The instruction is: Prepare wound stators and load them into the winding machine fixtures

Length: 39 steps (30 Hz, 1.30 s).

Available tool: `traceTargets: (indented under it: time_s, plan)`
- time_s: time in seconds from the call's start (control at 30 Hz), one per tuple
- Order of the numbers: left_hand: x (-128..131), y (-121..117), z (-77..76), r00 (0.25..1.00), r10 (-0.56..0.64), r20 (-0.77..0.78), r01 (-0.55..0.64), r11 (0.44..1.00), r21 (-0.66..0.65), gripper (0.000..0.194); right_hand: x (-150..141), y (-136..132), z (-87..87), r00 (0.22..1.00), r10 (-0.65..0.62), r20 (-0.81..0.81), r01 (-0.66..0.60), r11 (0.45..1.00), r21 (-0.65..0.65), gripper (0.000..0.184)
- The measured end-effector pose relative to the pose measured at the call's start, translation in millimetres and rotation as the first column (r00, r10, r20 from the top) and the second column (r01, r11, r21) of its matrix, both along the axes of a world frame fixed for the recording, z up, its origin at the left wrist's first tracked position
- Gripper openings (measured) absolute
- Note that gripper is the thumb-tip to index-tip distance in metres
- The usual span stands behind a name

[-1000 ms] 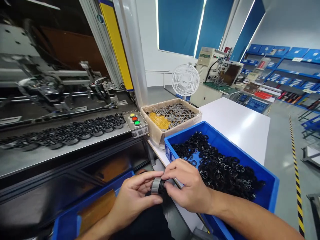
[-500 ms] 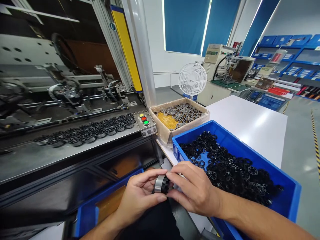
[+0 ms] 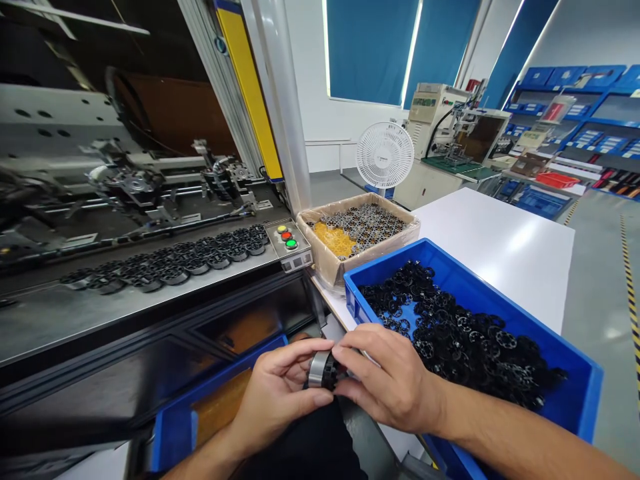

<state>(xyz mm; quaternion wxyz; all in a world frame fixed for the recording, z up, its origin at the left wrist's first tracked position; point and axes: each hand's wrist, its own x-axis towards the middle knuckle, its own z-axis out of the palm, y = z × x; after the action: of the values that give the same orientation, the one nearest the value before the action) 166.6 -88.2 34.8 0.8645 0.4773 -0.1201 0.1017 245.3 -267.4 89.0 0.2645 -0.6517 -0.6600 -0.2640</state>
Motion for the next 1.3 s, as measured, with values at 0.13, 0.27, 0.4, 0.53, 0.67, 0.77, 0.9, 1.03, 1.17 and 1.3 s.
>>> traceTargets:
  time_s: [0.13, 0.27, 0.4, 0.53, 0.67, 0.77, 0.9, 1.03, 1.17, 1.3]
  plan:
    - [-1, 0, 1.9, 1.0, -0.026, 0.014, 0.026, 1.0, -0.005, 0.05, 0, -1, 0.4, 1.0, 0.002, 0.005, -0.002, 1.0, -0.006, 0.033]
    - [-1, -1, 2.7, 1.0, -0.031, 0.002, 0.031, 0.999, -0.009, 0.05, 0, -1, -0.4, 1.0, -0.003, 0.002, 0.003, 1.0, -0.004, 0.035]
    - [-1, 0, 0.8, 0.998, -0.055, -0.034, 0.055, 0.998, -0.008, 0.049, 1, -2, 1.6, 1.0, 0.01, -0.013, -0.01, 1.0, -0.006, 0.031]
    - [0, 2, -2.3, 0.99, -0.12, -0.07, 0.117, 0.993, -0.034, 0.052, 0, -2, 4.5, 1.0, 0.011, 0.009, -0.011, 1.0, -0.008, 0.028]
    - [1, 4, -3.4, 0.972, -0.188, -0.14, 0.178, 0.981, -0.082, 0.051, -3, -2, 3.7, 1.0, 0.006, -0.014, -0.007, 1.0, -0.015, 0.028]
    - [2, 5, -3.3, 0.962, -0.211, -0.176, 0.196, 0.976, -0.096, 0.051, -5, -2, 1.9, 1.0, 0.011, -0.02, -0.011, 1.0, -0.01, 0.028]
    - [2, 6, -4.9, 0.953, -0.222, -0.204, 0.202, 0.973, -0.112, 0.052, -6, -1, 1.2, 0.999, 0.003, -0.04, -0.004, 1.0, -0.021, 0.03]
    - [3, 7, -7.7, 0.949, -0.228, -0.217, 0.208, 0.972, -0.11, 0.052, -5, 0, 3.0, 0.999, -0.002, -0.042, 0.001, 1.0, -0.025, 0.032]
    - [4, 6, -9.2, 0.951, -0.235, -0.199, 0.22, 0.971, -0.091, 0.047, -8, 1, 2.9, 0.993, -0.055, -0.106, 0.053, 0.998, -0.024, 0.028]
    - [0, 2, -9.7, 0.978, -0.183, -0.099, 0.186, 0.982, 0.022, 0.047, -13, 1, 0.2, 0.987, -0.108, -0.122, 0.104, 0.994, -0.038, 0.028]
